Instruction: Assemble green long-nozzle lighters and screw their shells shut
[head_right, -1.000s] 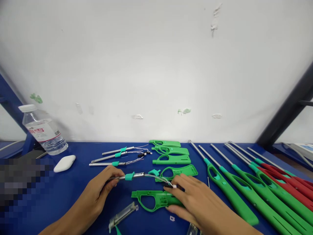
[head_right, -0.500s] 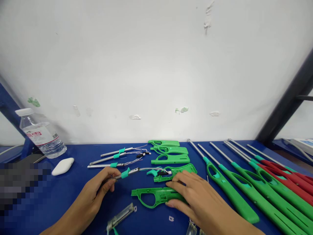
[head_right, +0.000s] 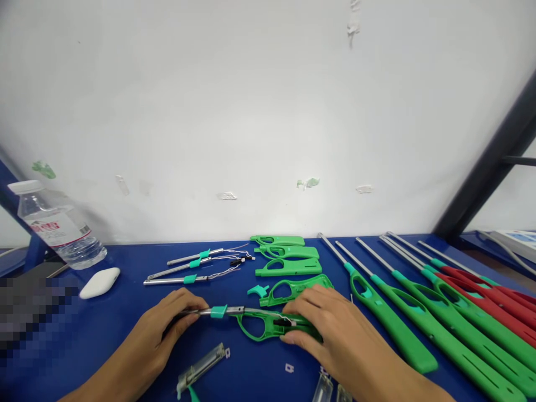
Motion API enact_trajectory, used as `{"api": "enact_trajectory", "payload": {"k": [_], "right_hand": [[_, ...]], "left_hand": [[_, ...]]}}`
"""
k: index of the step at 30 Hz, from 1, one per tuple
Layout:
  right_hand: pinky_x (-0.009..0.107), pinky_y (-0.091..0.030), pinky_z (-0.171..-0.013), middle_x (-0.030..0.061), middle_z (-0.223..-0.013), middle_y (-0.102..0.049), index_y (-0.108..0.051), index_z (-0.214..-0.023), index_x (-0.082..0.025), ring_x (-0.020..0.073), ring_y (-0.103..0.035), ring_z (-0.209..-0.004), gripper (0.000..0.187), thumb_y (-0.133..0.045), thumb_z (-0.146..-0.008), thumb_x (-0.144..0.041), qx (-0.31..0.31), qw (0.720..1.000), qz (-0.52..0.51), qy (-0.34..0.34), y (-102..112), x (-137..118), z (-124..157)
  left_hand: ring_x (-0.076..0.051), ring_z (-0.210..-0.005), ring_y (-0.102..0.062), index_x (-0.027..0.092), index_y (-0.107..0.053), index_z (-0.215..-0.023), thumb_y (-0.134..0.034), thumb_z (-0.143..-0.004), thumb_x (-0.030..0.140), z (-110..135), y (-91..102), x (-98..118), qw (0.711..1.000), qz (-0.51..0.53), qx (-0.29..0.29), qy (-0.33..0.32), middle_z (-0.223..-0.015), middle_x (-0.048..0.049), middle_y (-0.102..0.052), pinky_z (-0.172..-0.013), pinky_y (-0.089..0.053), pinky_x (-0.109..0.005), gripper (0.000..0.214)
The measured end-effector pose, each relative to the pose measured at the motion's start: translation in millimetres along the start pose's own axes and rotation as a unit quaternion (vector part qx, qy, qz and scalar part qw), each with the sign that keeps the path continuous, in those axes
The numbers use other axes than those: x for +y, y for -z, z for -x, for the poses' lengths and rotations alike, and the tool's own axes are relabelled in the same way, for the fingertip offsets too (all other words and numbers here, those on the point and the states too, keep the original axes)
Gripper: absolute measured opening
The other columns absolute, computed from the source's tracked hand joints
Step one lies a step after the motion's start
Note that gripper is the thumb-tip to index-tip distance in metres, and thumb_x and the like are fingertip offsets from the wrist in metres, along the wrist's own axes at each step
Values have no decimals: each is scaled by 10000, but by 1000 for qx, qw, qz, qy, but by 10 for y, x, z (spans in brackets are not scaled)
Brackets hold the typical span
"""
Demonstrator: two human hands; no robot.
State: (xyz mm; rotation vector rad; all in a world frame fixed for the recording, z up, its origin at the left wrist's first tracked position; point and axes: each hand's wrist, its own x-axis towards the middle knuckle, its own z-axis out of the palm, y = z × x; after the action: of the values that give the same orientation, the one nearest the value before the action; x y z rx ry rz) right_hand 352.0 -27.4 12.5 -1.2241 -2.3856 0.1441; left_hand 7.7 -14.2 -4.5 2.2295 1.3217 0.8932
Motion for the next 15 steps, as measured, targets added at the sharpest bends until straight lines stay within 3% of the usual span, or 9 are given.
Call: {"api": "enact_trajectory", "payload": {"k": [8,15], "right_hand": [[389,-600,-880,43,-1078,-755,-730,-1145,-308,260,-734,-987,181,-679,-984,-374,6,1000,-18,-4,-21,-61,12],[410,-580,-917,5,-1161,-756,-673,-1175,-343,265,-720,-1078,181,-660,-995,-343,-52,994,-53,-76,22,-128,10]], "left_hand": [[-246,-988,-649,285,-698,-1056,-467,-1039,265,6,8,14,1000,3,-16,21,-1080,-49,-665,-890,-522,-382,232],[-226,-996,-649,310,-719,-1108,-444,-1038,213,5,20,55,1000,-16,-3,13,-1070,-30,-660,-893,-528,-357,300]]}}
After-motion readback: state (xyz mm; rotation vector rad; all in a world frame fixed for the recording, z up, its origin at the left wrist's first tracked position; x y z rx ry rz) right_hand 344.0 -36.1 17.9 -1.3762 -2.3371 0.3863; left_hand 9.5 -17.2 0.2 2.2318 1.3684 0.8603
